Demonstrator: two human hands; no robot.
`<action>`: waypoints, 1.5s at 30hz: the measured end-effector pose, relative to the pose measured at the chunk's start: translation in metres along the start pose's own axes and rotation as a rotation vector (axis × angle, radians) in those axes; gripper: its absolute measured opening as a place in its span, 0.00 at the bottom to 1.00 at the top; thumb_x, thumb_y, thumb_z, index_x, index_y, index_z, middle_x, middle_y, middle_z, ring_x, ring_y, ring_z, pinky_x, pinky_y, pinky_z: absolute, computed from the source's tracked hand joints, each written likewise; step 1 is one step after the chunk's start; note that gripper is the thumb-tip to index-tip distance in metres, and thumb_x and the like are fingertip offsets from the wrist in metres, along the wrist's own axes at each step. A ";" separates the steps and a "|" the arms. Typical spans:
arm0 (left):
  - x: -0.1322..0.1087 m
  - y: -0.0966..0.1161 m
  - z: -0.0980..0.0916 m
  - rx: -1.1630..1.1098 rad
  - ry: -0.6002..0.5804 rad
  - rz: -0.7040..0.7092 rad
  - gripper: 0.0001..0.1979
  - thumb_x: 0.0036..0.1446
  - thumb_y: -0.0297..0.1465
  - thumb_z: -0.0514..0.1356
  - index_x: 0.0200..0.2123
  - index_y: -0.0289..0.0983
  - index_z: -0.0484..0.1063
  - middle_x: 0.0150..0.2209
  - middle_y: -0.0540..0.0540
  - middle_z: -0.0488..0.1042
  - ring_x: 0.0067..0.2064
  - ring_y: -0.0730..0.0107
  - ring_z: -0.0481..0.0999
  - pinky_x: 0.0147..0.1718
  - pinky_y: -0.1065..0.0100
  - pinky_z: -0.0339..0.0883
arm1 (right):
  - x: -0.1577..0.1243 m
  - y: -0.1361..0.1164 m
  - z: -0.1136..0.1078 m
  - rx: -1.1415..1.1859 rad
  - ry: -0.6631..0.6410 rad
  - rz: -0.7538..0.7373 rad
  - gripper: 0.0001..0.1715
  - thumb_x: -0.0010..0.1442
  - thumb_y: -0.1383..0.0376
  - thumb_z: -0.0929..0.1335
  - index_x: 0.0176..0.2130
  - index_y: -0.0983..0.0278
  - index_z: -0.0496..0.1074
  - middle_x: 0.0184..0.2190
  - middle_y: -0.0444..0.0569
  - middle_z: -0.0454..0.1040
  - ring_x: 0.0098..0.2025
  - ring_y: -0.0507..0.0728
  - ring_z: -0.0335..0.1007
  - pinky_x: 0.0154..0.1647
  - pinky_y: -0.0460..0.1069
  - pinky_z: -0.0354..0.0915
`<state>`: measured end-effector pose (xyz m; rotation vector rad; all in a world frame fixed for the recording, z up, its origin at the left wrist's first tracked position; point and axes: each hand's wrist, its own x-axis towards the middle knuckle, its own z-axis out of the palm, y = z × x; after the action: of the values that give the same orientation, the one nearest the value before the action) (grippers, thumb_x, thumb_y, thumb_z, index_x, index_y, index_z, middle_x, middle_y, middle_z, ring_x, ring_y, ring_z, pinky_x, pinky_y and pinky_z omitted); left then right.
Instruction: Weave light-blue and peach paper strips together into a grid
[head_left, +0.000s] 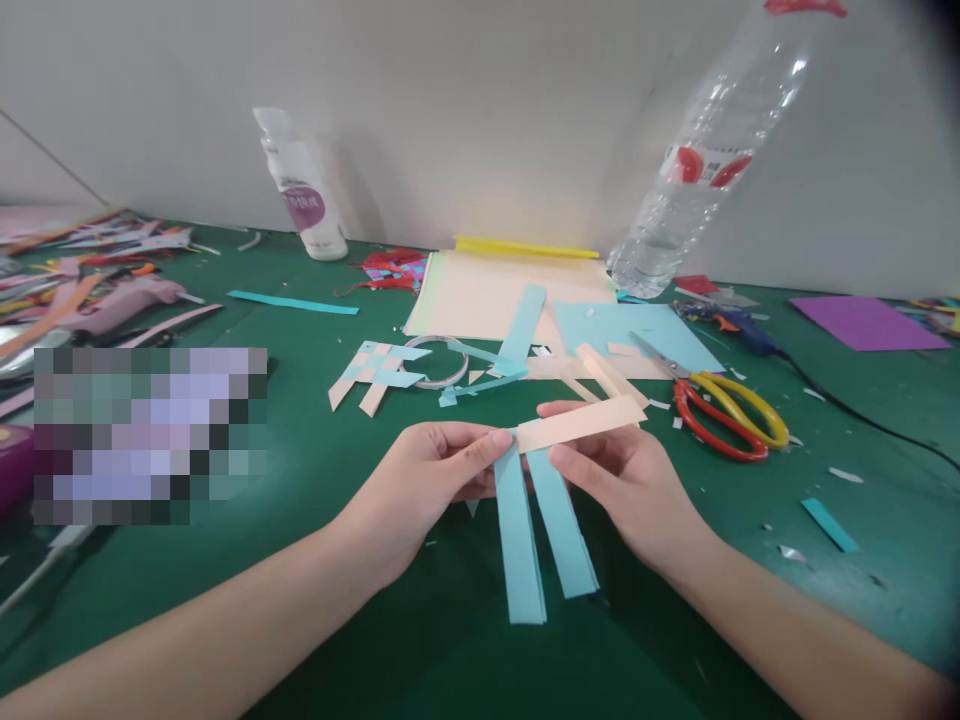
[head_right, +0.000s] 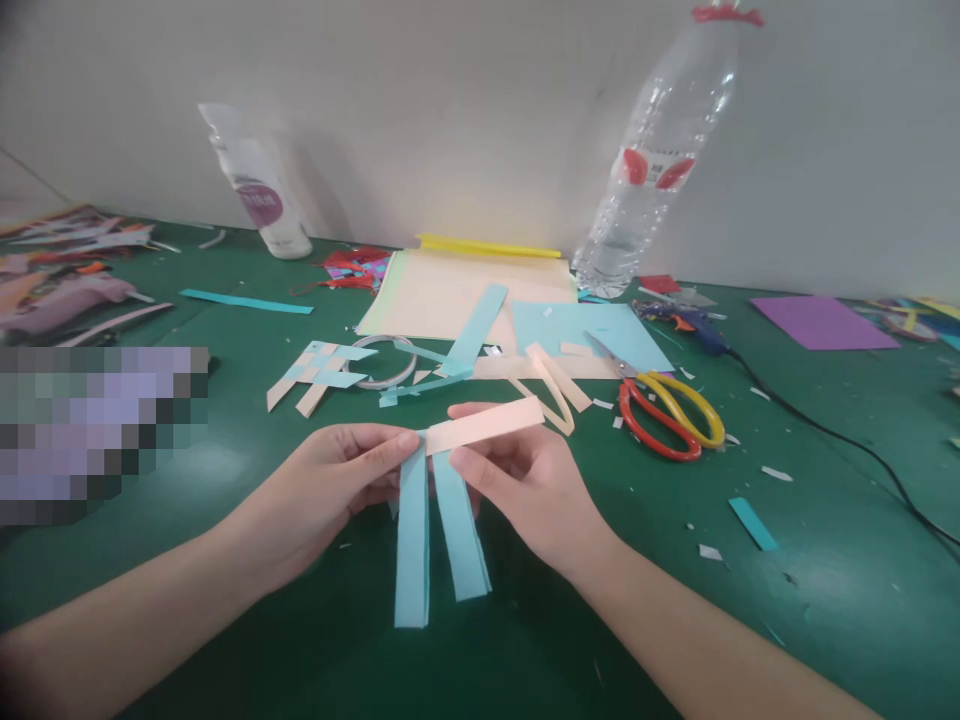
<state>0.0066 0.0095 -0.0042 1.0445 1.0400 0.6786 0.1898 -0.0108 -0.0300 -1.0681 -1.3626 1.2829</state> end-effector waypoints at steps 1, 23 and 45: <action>0.000 0.000 0.000 -0.011 -0.005 -0.009 0.16 0.54 0.40 0.61 0.38 0.34 0.77 0.31 0.45 0.78 0.32 0.70 0.74 0.38 0.67 0.67 | 0.000 0.000 0.000 0.002 0.000 0.004 0.18 0.56 0.60 0.69 0.47 0.59 0.70 0.27 0.42 0.76 0.27 0.51 0.73 0.27 0.47 0.72; -0.001 0.000 0.002 0.089 -0.029 0.039 0.13 0.53 0.38 0.62 0.37 0.35 0.78 0.30 0.45 0.78 0.32 0.68 0.74 0.37 0.66 0.67 | 0.001 0.001 0.002 0.114 -0.079 0.027 0.15 0.54 0.61 0.71 0.42 0.61 0.69 0.17 0.35 0.63 0.17 0.44 0.57 0.15 0.39 0.58; -0.002 -0.001 0.000 0.185 -0.032 0.134 0.12 0.57 0.38 0.59 0.34 0.39 0.79 0.26 0.50 0.77 0.28 0.75 0.71 0.30 0.74 0.64 | 0.000 0.001 0.003 0.147 -0.132 0.095 0.11 0.57 0.58 0.68 0.37 0.61 0.66 0.20 0.37 0.67 0.19 0.45 0.61 0.19 0.40 0.61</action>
<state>0.0061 0.0074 -0.0044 1.2905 1.0258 0.6809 0.1872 -0.0112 -0.0313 -0.9706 -1.3046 1.5227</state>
